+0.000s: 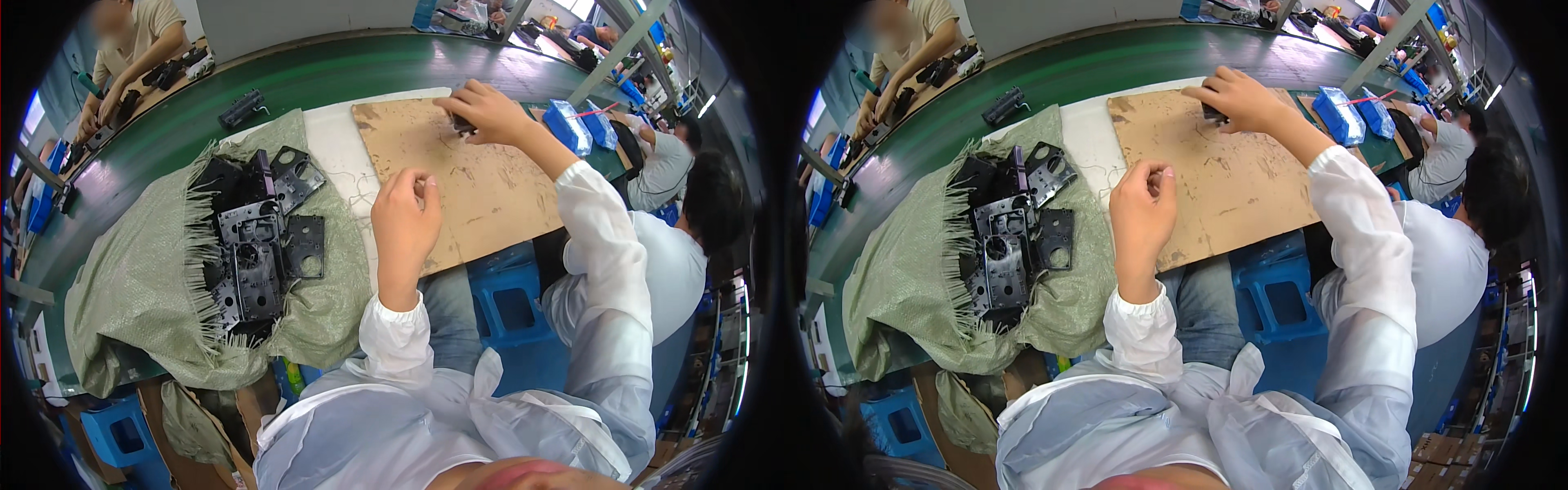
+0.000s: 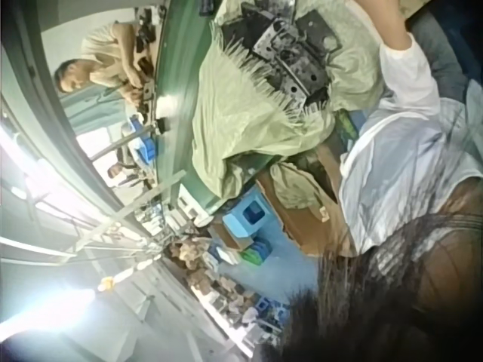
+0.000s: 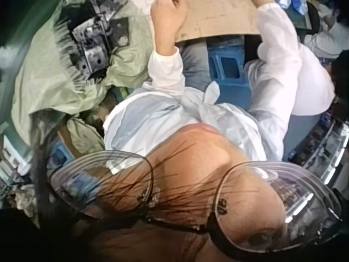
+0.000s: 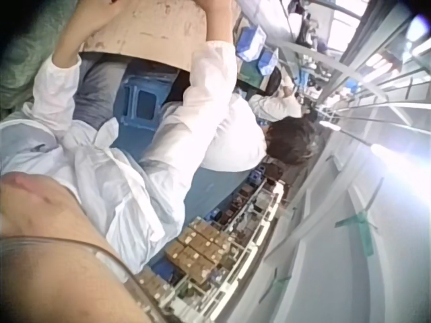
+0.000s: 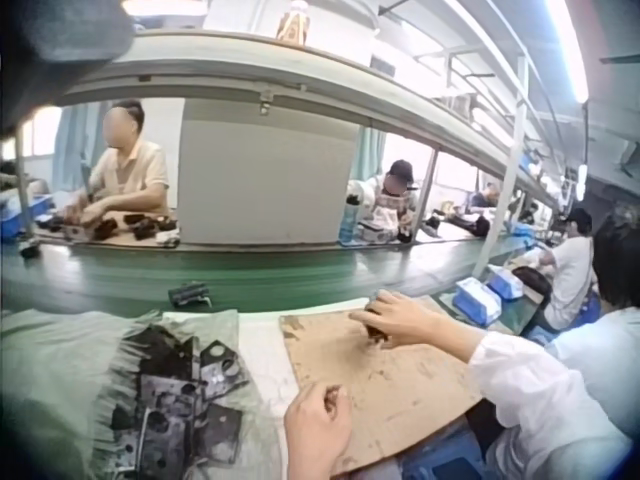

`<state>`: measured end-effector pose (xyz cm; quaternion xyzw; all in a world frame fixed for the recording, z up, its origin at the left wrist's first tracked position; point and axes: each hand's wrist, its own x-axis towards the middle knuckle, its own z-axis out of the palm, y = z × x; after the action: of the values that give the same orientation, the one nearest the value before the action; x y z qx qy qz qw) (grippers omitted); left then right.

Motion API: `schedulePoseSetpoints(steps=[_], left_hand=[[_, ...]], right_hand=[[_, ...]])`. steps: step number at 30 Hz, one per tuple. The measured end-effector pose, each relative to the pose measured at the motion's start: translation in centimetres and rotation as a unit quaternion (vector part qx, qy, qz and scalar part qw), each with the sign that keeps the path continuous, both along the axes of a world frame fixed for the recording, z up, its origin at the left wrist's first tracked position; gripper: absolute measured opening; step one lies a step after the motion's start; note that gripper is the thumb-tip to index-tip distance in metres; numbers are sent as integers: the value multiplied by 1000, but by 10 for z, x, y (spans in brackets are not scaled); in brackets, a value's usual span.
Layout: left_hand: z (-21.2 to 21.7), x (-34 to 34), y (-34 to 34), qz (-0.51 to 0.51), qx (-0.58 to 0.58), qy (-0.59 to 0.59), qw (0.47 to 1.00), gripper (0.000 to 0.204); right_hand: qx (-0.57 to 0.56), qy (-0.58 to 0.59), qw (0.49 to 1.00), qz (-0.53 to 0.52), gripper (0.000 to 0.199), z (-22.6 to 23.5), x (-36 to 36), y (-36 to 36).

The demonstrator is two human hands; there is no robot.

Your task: Assemble small plastic housing components and internal mechanical parts at a factory workstation.

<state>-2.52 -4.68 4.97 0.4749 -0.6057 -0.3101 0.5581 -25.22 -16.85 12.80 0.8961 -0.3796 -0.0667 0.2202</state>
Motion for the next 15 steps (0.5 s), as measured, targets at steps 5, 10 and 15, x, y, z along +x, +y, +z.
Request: schedulePoseSetpoints(steps=[5,10,15], left_hand=[[4,-9,3,-14,-74,-40,996,33],[10,-9,9,-38,-127,-70,989,57],[14,-7,14,-78,-128,-60,987,66]], right_hand=[[101,-264,958,-49,93,32,22,63],[104,-275,956,7,92,47,38,101],[113,-313,941,64,92,57,44,121]])
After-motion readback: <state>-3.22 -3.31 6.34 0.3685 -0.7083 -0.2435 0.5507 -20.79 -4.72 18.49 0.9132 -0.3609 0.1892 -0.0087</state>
